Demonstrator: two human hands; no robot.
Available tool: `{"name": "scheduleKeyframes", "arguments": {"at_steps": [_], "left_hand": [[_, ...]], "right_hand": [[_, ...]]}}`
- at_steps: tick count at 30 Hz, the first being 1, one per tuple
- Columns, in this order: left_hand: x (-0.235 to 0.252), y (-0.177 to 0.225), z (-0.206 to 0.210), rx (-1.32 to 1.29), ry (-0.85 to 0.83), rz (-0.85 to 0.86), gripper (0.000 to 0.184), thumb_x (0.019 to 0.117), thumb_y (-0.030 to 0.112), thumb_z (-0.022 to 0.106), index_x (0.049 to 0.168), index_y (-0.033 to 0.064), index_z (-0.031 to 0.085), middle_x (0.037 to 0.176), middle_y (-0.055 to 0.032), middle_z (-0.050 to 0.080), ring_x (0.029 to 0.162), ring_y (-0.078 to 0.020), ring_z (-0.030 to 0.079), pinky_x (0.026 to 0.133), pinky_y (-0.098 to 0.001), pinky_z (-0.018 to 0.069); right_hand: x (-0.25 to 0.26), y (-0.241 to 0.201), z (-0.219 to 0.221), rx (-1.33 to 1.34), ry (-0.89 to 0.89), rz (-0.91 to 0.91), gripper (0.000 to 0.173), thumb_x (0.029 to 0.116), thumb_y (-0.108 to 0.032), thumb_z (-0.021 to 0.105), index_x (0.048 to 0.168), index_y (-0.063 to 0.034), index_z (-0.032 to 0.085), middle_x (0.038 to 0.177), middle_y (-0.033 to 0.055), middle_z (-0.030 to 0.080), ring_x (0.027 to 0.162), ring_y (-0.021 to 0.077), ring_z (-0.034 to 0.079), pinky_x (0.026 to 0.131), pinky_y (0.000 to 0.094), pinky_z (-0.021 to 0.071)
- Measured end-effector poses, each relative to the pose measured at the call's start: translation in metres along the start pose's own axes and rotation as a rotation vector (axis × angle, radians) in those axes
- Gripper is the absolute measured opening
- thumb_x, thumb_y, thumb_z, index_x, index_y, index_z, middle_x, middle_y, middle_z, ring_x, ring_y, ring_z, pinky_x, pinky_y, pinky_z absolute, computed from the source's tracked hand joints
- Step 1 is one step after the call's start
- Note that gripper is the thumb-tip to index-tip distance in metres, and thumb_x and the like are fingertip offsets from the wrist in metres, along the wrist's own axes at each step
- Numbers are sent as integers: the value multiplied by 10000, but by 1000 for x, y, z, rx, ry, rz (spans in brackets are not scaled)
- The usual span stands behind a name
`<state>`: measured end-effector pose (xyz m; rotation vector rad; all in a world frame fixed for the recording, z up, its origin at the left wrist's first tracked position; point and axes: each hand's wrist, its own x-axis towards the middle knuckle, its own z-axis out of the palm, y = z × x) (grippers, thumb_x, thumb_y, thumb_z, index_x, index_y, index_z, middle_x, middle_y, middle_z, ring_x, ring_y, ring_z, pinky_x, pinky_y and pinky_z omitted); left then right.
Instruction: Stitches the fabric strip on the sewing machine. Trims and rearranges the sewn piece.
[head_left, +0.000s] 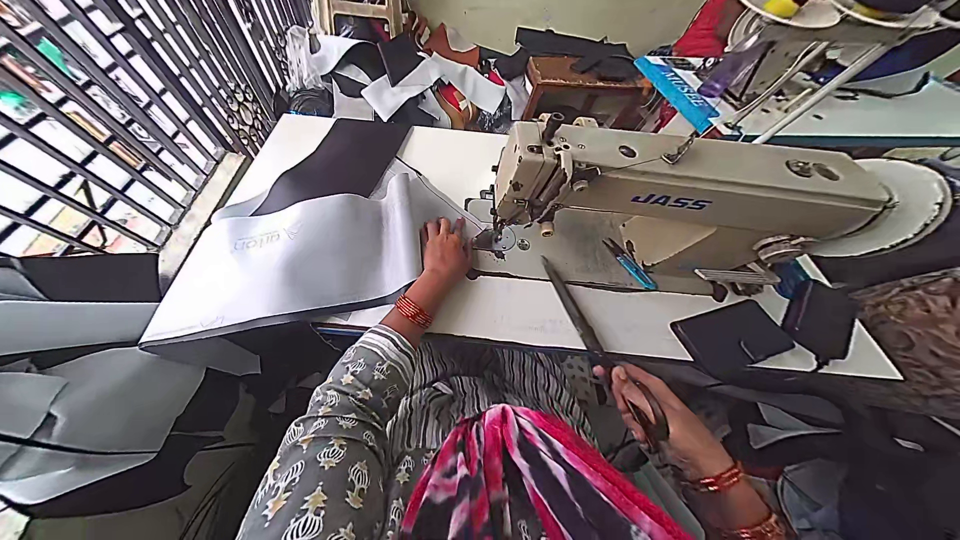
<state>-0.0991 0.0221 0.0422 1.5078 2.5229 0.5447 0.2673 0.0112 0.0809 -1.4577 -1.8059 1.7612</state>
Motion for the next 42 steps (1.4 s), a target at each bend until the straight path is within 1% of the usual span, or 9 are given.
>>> {"name": "scheduleKeyframes", "arguments": {"at_steps": [3, 6, 8, 10, 12, 15, 31, 36, 42], "left_hand": [[2, 3, -1, 12, 36, -7, 506, 1073, 377, 489, 1460, 59, 561, 1419, -273, 543, 1346, -483, 463, 1046, -650, 394], [4, 3, 0, -13, 66, -17, 471, 1078, 357, 488, 1418, 52, 603, 1391, -274, 564, 1323, -494, 479, 1009, -671, 405], [5, 4, 0, -16, 70, -34, 446, 1086, 334, 476, 1413, 63, 611, 1387, -268, 569, 1324, -490, 484, 997, -674, 413], [6, 5, 1, -9, 71, -48, 440, 1091, 334, 461, 1418, 81, 611, 1386, -256, 573, 1323, -482, 487, 994, -674, 410], [8, 5, 3, -5, 61, -66, 445, 1092, 349, 449, 1427, 104, 607, 1388, -247, 578, 1328, -482, 483, 997, -674, 401], [10, 5, 2, 2, 36, -82, 447, 1102, 354, 420, 1434, 117, 603, 1409, -234, 566, 1338, -477, 473, 1013, -679, 391], [4, 14, -3, 21, 24, -89, 413, 1105, 259, 425, 1407, 43, 605, 1413, -247, 559, 1321, -486, 488, 996, -697, 397], [6, 14, -1, 39, 33, -89, 393, 1100, 209, 417, 1391, 41, 620, 1410, -242, 566, 1309, -484, 497, 979, -692, 410], [5, 13, 0, 16, 60, -82, 378, 1093, 197, 434, 1367, 36, 638, 1402, -245, 573, 1309, -496, 492, 982, -710, 400]], "right_hand": [[6, 7, 22, 237, -229, 18, 609, 939, -663, 519, 1196, -114, 576, 623, -86, 537, 415, 18, 498, 389, 168, 460], [18, 7, 48, 366, -395, 29, 819, 805, -849, 559, 1189, -127, 600, 664, -77, 568, 473, 28, 539, 447, 177, 491], [27, 1, 64, 417, -435, 0, 772, 885, -807, 487, 1199, -109, 591, 677, -77, 587, 510, 30, 569, 492, 177, 512], [35, -9, 81, 456, -433, -12, 675, 1012, -669, 301, 1216, -75, 550, 663, -62, 591, 502, 40, 579, 494, 177, 523], [41, -17, 97, 494, -401, 1, 662, 1058, -569, 158, 1215, -45, 531, 632, -36, 575, 469, 63, 575, 465, 198, 532], [45, -29, 116, 558, -361, 27, 685, 1078, -522, 57, 1194, -30, 518, 611, -13, 553, 443, 85, 566, 427, 219, 525], [49, -44, 159, 753, -335, 33, 648, 1087, -520, 56, 1180, -32, 472, 592, -7, 571, 441, 104, 601, 426, 238, 547], [46, -39, 160, 748, -347, 31, 647, 1086, -499, 29, 1226, -27, 448, 602, -11, 581, 446, 103, 608, 438, 243, 561], [50, -45, 159, 778, -358, 43, 644, 1091, -513, 54, 1188, -37, 476, 605, -1, 574, 443, 105, 597, 433, 242, 551]]}}
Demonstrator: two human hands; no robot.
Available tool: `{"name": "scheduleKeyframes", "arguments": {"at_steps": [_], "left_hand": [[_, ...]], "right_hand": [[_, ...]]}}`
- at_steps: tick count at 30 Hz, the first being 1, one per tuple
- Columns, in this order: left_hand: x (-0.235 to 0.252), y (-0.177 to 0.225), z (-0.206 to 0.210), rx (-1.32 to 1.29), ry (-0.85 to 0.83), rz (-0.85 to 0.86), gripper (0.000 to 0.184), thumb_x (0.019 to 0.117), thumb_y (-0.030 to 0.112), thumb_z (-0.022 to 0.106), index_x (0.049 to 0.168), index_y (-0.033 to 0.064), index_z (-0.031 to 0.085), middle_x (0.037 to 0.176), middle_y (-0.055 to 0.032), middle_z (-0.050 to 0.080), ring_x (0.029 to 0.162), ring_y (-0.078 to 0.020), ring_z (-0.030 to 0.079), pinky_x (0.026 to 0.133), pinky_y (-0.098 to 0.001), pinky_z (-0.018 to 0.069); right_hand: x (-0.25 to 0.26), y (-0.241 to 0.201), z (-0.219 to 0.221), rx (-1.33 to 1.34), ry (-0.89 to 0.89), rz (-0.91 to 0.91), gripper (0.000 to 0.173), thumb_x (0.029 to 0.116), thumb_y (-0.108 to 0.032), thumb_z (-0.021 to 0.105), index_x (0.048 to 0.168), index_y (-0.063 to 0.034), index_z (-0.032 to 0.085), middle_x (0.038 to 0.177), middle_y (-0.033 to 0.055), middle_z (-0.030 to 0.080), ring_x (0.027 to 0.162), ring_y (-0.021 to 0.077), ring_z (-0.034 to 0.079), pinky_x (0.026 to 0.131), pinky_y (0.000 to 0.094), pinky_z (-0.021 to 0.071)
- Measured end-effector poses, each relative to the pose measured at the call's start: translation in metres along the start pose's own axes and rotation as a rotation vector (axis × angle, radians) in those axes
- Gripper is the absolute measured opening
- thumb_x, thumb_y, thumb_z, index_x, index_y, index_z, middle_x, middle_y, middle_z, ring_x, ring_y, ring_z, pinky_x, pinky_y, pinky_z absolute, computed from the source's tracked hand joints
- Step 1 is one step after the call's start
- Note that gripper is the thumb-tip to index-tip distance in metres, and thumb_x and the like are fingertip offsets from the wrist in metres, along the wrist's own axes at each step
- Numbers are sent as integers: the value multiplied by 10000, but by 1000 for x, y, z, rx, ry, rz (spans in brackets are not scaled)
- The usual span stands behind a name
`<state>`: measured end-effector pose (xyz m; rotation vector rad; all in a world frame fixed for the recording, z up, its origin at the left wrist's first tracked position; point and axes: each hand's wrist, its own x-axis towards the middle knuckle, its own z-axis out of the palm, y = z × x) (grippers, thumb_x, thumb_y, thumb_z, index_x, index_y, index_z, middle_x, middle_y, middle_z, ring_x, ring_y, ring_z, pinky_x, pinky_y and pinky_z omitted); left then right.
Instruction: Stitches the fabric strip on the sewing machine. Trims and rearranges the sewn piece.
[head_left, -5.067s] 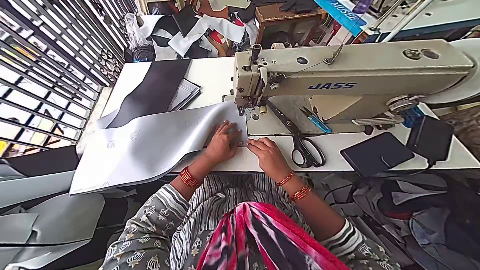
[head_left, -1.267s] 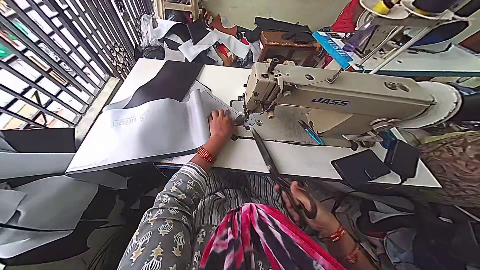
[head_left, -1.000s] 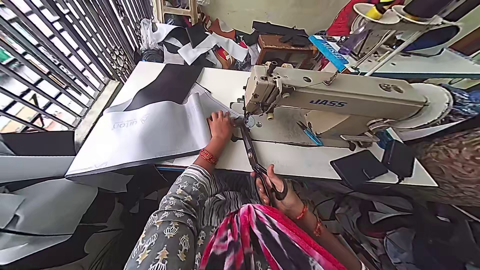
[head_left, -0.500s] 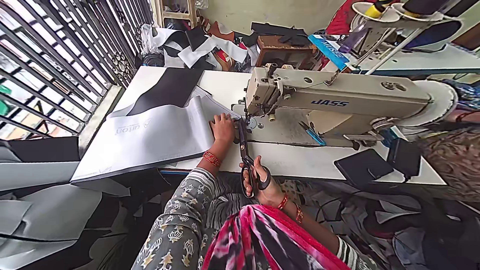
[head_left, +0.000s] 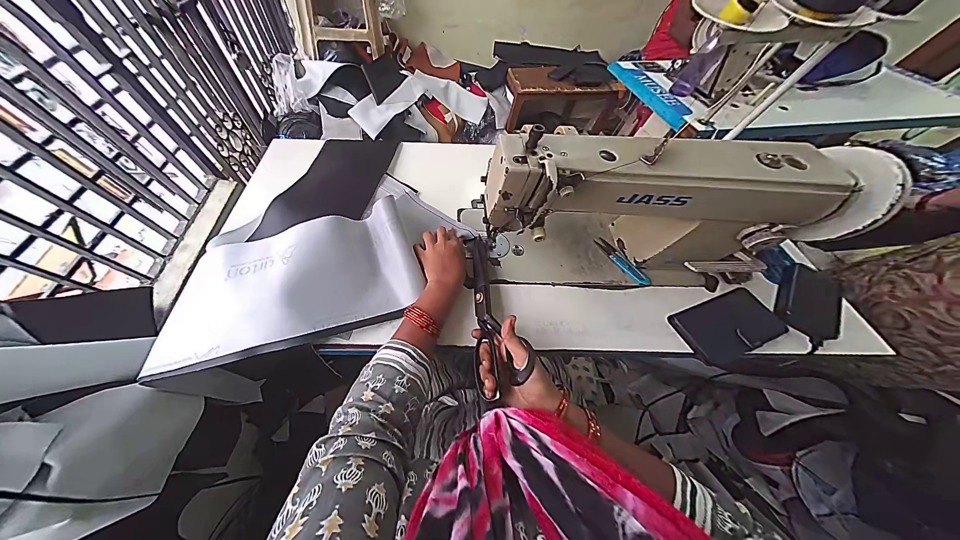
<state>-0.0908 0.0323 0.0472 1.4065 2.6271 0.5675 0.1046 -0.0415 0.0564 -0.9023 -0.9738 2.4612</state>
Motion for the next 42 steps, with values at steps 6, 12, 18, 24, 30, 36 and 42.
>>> {"name": "scheduleKeyframes", "arguments": {"at_steps": [6, 12, 18, 24, 30, 36, 42], "left_hand": [[0, 0, -1, 22, -6, -9, 376, 1094, 214, 440, 1355, 37, 646, 1404, -245, 571, 1304, -500, 494, 968, -706, 413], [0, 1, -4, 34, -33, -12, 386, 1098, 218, 432, 1369, 29, 630, 1401, -244, 569, 1306, -485, 496, 982, -691, 412], [-1, -1, -1, 38, 2, 11, 371, 1088, 214, 456, 1348, 26, 642, 1365, -255, 585, 1277, -489, 517, 952, -683, 432], [-1, -9, -2, -13, 20, 32, 366, 1073, 212, 480, 1339, 34, 656, 1340, -261, 603, 1268, -490, 525, 976, -676, 420], [-12, -11, -12, 0, -80, 76, 401, 1085, 240, 467, 1391, 29, 617, 1376, -246, 588, 1303, -470, 509, 992, -669, 420], [-92, -24, -26, -137, -322, 303, 685, 945, 542, 653, 1448, 83, 581, 1488, -198, 533, 1394, -426, 460, 1116, -637, 363], [-172, -35, 12, -259, -98, 632, 643, 789, -83, 704, 1404, 92, 630, 1471, -184, 575, 1417, -433, 472, 1172, -600, 338]], "right_hand": [[7, 0, 3, 33, -2, -22, 652, 1089, -526, 61, 1182, -33, 477, 613, -1, 574, 450, 106, 600, 431, 244, 549], [17, -4, 15, 34, 68, -54, 638, 1101, -515, 88, 1169, -20, 485, 588, -2, 548, 431, 90, 569, 422, 221, 519], [21, -4, 15, -5, 91, -43, 539, 1122, -461, 163, 1150, -33, 488, 576, -13, 515, 413, 77, 538, 416, 217, 509], [16, -9, 3, -20, 57, 5, 431, 1135, -383, 254, 1142, -39, 514, 574, -23, 494, 394, 54, 502, 394, 195, 484], [-24, -24, -36, -258, 8, 108, 427, 1131, -377, 238, 1203, -72, 528, 597, -36, 516, 424, 47, 512, 421, 189, 485], [-83, -58, -101, -766, 124, 13, 341, 983, -416, 505, 1136, -128, 606, 595, -90, 508, 407, 26, 480, 381, 192, 450], [-82, -94, -129, -1426, 499, -128, 476, 968, -293, 721, 1293, 32, 599, 755, 130, 628, 549, 211, 565, 520, 410, 501]]}}
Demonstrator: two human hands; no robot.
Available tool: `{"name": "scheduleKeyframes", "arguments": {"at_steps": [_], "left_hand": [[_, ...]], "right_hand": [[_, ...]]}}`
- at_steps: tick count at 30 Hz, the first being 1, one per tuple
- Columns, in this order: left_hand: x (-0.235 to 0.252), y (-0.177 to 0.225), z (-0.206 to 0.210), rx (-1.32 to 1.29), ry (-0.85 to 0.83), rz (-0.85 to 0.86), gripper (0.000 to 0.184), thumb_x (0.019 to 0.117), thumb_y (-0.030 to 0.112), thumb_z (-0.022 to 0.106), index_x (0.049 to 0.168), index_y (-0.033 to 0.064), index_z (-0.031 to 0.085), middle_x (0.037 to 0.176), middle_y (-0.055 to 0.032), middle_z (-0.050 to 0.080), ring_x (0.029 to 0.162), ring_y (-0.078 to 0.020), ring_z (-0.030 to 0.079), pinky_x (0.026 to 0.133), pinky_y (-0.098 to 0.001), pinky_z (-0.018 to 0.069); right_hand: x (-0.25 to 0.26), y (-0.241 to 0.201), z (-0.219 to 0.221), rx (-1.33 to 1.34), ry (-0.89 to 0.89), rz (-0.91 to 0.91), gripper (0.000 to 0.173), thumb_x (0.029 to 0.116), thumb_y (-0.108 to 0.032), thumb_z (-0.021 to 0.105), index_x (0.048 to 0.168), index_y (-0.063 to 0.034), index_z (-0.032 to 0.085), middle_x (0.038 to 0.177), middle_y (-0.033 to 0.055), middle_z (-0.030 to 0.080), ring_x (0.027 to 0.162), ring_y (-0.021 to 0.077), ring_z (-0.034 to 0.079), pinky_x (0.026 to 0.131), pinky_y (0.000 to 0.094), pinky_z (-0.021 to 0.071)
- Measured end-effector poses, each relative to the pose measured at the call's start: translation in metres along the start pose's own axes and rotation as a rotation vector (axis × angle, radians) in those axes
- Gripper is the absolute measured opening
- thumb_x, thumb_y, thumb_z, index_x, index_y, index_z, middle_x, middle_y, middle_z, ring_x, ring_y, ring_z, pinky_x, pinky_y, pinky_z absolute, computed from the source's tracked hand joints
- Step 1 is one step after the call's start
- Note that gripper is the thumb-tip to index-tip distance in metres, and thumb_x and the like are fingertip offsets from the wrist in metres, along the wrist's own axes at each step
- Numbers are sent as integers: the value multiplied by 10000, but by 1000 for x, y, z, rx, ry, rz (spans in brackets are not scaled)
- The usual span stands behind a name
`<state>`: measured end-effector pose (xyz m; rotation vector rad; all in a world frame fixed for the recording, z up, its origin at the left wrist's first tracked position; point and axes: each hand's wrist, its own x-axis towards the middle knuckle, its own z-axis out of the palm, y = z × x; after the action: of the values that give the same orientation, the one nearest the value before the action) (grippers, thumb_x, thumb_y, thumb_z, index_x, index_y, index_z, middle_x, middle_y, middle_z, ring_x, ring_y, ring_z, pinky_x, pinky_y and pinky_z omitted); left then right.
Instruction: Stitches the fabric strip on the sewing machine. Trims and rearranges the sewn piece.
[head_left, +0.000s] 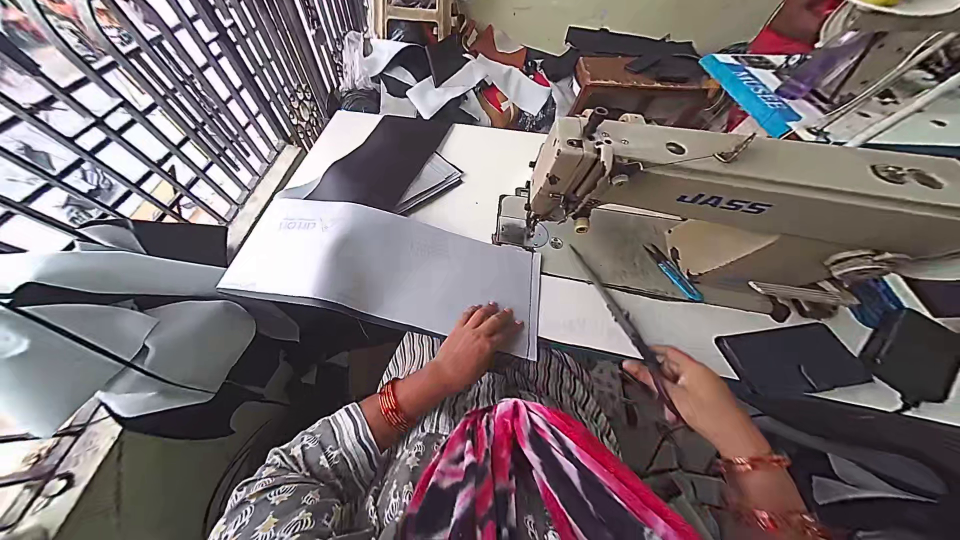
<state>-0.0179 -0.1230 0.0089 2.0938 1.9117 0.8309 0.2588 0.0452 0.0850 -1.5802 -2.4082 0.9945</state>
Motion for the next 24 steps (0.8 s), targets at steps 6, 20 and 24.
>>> {"name": "scheduleKeyframes", "arguments": {"at_steps": [6, 20, 24], "left_hand": [[2, 6, -2, -47, 226, -46, 391, 937, -94, 538, 1264, 27, 713, 1295, -215, 690, 1272, -418, 623, 1079, -520, 491], [14, 54, -44, 136, 589, 291, 222, 952, -19, 593, 1074, 35, 771, 992, -146, 786, 896, -274, 764, 783, -384, 588], [-7, 53, -51, 172, 719, 304, 221, 995, 20, 575, 1135, 27, 746, 1045, -179, 770, 951, -281, 747, 879, -391, 570]], "right_hand": [[55, -12, -2, -256, 295, -30, 575, 931, -294, 766, 1366, 40, 594, 1157, 372, 652, 1101, 573, 607, 923, 746, 414], [28, -87, 40, 165, 117, -1073, 455, 987, -271, 593, 1343, 12, 608, 1436, 274, 549, 1317, 211, 566, 1082, 279, 452], [21, -108, 45, 207, 212, -1238, 321, 1004, -204, 533, 983, 31, 751, 879, 178, 710, 916, 119, 654, 883, 156, 478]]}}
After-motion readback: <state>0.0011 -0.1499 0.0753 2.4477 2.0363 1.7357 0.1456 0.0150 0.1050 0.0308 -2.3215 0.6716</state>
